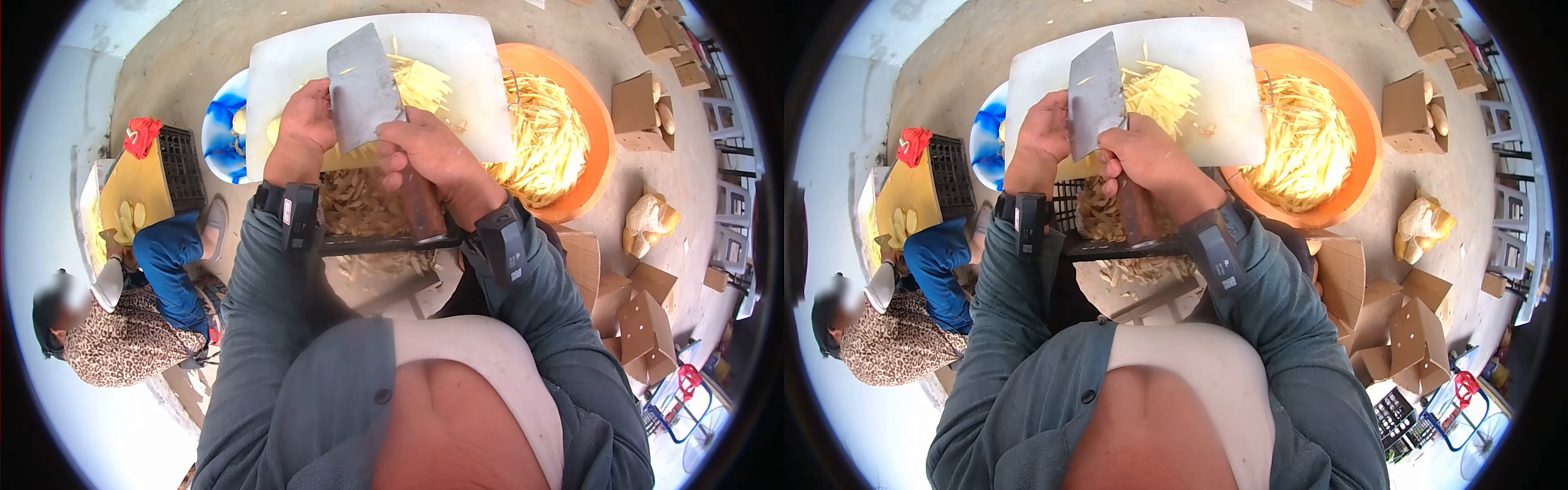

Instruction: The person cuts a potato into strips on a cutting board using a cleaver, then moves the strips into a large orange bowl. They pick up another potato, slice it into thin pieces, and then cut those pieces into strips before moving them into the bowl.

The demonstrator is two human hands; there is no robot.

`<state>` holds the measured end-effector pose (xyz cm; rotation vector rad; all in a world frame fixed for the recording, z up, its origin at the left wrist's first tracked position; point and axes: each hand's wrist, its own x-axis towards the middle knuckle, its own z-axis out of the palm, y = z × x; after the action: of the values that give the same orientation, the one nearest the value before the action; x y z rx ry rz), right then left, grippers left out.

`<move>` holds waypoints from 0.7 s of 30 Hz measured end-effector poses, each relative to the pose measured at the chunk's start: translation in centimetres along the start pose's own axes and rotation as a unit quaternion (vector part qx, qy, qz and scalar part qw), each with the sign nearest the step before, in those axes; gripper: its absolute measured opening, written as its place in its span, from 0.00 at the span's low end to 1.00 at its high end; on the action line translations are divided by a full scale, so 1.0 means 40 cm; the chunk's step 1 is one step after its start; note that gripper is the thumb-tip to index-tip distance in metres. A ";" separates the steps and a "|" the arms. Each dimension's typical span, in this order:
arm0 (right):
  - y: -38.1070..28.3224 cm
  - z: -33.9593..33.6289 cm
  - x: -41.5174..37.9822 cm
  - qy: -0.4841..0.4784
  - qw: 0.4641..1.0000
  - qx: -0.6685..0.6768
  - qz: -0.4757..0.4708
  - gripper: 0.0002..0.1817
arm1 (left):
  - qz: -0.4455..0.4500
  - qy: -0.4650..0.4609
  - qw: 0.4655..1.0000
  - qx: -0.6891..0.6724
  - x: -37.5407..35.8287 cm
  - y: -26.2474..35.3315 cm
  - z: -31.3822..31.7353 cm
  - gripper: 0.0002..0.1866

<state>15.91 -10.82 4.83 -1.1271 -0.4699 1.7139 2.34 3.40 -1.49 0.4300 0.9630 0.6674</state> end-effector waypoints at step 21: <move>-0.034 -0.032 0.007 0.047 0.998 -0.029 -0.022 0.04 | 0.056 0.024 0.998 -0.024 0.000 -0.012 0.003 0.24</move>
<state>17.69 -10.23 5.10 -1.2253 -0.4834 1.6108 2.60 3.04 -1.73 0.4286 0.9720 0.8033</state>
